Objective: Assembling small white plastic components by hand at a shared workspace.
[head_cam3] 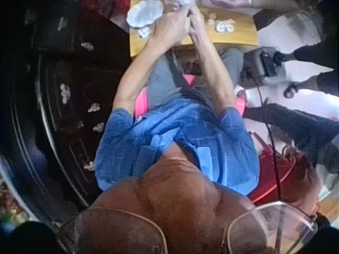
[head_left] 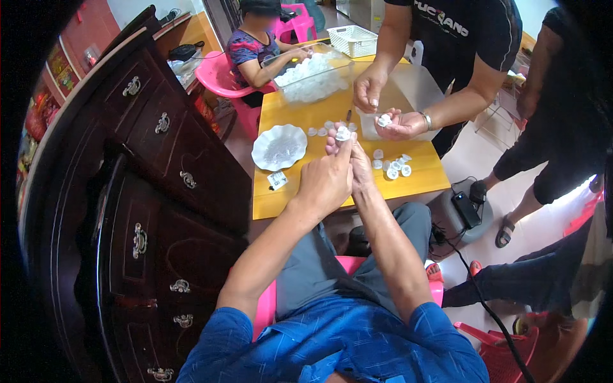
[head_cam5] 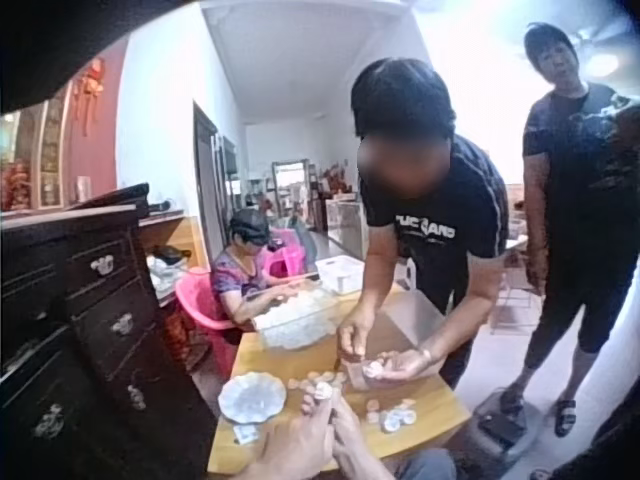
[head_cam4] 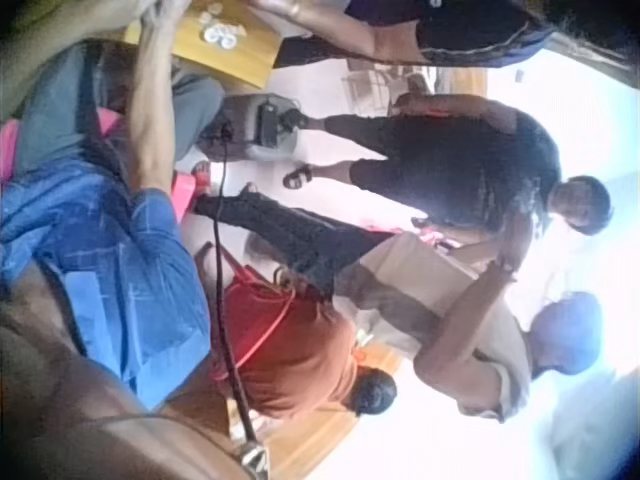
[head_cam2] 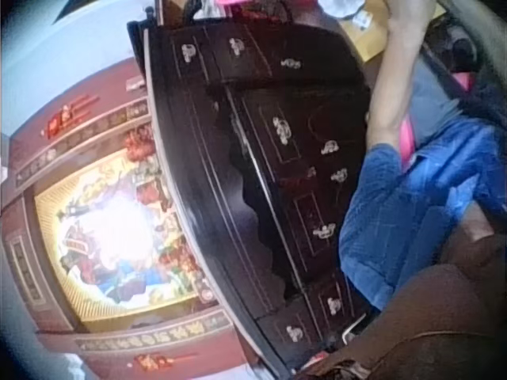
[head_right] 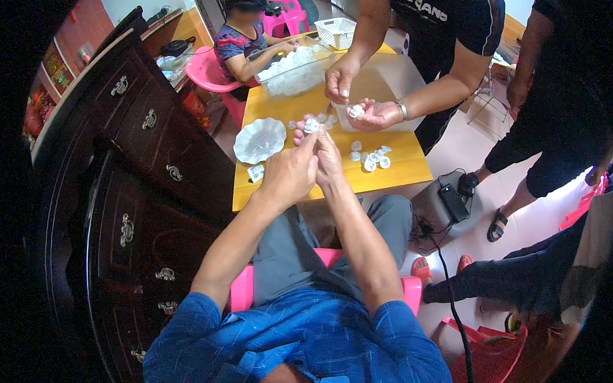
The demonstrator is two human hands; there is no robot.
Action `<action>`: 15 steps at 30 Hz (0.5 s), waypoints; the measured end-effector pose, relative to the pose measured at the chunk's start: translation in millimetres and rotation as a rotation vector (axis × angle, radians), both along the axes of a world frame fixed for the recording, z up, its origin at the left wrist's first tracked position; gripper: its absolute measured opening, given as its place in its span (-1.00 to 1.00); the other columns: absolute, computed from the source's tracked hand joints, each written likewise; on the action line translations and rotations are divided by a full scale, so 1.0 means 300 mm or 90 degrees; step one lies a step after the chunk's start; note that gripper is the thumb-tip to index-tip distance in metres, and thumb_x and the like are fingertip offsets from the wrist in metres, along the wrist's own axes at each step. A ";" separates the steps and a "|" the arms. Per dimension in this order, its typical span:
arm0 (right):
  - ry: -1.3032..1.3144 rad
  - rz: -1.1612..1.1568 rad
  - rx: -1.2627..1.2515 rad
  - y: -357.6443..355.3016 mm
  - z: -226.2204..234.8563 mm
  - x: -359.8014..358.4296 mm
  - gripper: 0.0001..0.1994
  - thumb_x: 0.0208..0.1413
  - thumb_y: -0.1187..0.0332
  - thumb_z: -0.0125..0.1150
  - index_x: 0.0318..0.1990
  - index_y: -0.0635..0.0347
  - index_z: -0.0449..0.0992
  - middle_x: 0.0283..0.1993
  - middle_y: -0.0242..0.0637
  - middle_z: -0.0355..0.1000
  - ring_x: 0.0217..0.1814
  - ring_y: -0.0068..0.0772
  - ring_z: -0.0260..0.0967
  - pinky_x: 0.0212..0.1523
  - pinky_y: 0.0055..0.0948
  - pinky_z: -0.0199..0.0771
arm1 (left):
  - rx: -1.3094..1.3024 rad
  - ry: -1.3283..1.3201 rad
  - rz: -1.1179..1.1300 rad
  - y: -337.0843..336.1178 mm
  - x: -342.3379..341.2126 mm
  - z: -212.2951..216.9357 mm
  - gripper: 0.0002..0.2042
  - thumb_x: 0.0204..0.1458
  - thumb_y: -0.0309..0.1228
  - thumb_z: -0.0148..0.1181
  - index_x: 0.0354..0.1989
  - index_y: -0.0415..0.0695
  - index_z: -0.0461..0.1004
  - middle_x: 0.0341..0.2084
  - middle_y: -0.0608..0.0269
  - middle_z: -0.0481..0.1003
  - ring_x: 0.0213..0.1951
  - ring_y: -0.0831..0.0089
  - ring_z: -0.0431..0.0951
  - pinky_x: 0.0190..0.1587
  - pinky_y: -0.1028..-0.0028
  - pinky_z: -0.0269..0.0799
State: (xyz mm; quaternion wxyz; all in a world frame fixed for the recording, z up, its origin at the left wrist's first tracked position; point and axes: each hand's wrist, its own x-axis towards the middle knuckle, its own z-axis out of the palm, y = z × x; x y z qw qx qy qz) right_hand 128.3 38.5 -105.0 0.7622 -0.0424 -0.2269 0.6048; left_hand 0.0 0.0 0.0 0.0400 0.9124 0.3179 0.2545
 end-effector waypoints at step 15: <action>0.067 0.032 -0.006 -0.004 0.023 -0.037 -0.60 0.43 0.19 -0.04 0.29 0.19 0.29 0.11 -0.13 0.47 0.09 -0.33 0.48 0.13 -0.32 0.56 | -0.024 0.070 0.053 0.036 0.065 0.034 -0.67 0.12 -0.39 0.06 0.04 -0.23 0.37 -0.50 -0.17 0.57 -0.42 -0.16 0.63 -0.35 -0.07 0.53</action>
